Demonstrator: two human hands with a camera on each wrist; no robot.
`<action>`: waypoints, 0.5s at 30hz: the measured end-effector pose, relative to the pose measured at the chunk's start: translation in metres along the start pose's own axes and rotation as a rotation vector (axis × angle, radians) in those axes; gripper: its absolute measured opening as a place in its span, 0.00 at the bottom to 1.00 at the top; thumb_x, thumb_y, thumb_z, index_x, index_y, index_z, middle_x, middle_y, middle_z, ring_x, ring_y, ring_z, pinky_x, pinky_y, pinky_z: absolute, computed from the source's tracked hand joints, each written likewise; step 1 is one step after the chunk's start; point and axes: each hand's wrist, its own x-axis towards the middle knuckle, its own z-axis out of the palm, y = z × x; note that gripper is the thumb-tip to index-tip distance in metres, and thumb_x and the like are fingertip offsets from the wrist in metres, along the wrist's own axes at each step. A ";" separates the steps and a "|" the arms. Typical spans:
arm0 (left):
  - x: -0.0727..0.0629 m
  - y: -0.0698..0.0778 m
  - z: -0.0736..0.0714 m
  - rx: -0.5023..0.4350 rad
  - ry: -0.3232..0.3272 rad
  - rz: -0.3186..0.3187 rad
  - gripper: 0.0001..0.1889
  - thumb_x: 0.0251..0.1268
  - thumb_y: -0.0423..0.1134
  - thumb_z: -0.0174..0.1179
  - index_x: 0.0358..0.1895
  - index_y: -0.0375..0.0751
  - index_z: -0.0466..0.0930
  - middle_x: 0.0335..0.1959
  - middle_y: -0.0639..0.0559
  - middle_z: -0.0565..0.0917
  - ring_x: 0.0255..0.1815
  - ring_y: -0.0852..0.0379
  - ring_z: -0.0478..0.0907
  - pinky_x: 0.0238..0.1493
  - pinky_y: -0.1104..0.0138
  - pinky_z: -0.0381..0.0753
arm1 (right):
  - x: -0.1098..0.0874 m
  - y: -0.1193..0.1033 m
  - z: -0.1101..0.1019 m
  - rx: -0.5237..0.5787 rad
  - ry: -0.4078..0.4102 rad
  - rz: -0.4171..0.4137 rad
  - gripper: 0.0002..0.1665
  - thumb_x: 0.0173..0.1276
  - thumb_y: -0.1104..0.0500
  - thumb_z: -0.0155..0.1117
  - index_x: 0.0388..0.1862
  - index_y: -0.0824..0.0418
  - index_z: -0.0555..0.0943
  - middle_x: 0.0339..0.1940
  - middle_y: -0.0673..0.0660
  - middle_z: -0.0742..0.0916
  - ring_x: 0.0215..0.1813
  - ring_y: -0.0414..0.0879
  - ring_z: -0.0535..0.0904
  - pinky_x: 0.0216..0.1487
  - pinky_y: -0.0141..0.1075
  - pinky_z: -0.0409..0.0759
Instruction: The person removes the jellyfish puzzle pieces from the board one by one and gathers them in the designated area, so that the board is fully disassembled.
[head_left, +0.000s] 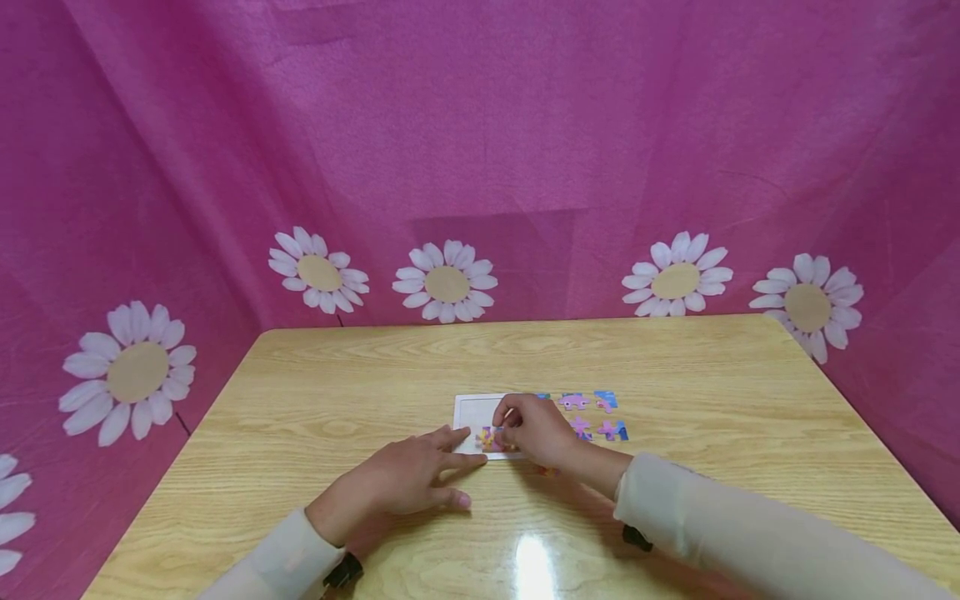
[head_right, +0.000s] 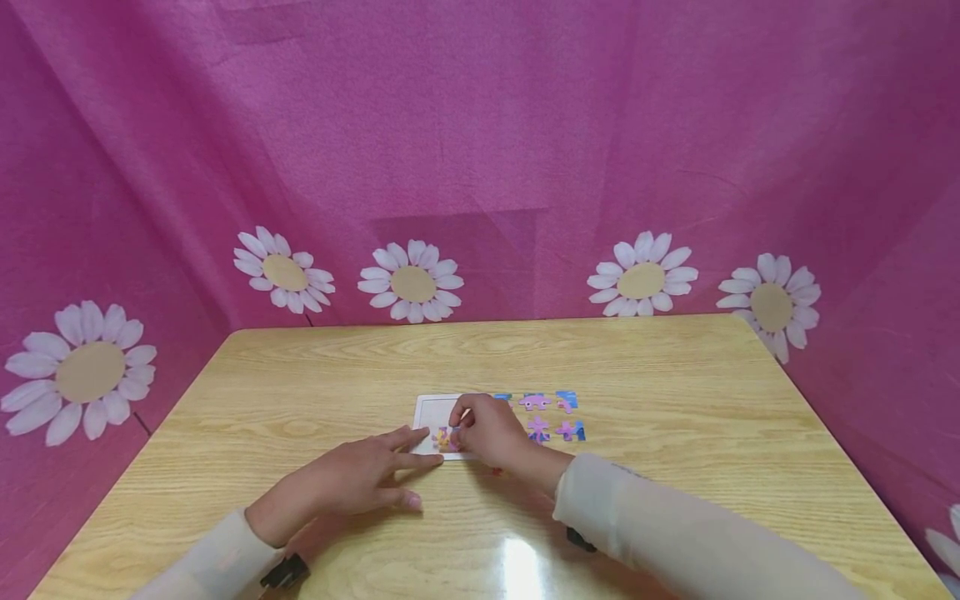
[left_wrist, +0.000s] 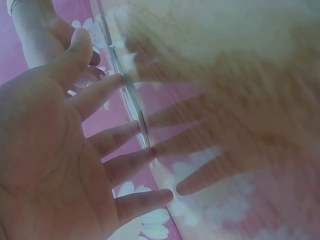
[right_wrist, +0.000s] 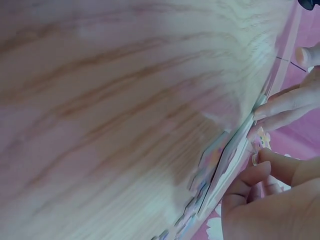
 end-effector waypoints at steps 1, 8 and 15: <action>0.000 0.000 0.000 0.000 0.001 0.001 0.33 0.68 0.68 0.59 0.75 0.72 0.69 0.83 0.50 0.60 0.80 0.43 0.61 0.69 0.43 0.72 | -0.001 0.000 -0.002 -0.003 -0.005 0.005 0.08 0.64 0.70 0.72 0.33 0.59 0.82 0.27 0.52 0.86 0.27 0.40 0.78 0.29 0.33 0.76; 0.000 0.000 0.001 0.008 0.009 0.009 0.33 0.68 0.67 0.59 0.75 0.71 0.70 0.83 0.49 0.60 0.81 0.44 0.60 0.69 0.43 0.72 | -0.013 0.007 -0.016 0.011 -0.027 -0.008 0.06 0.67 0.69 0.70 0.35 0.60 0.82 0.29 0.52 0.87 0.28 0.40 0.78 0.30 0.33 0.76; 0.001 0.000 0.001 -0.011 -0.018 -0.020 0.33 0.67 0.69 0.58 0.76 0.74 0.68 0.83 0.52 0.59 0.82 0.45 0.57 0.71 0.43 0.69 | -0.028 0.016 -0.033 0.034 -0.031 0.022 0.04 0.69 0.69 0.68 0.37 0.63 0.82 0.29 0.53 0.84 0.31 0.43 0.77 0.32 0.34 0.76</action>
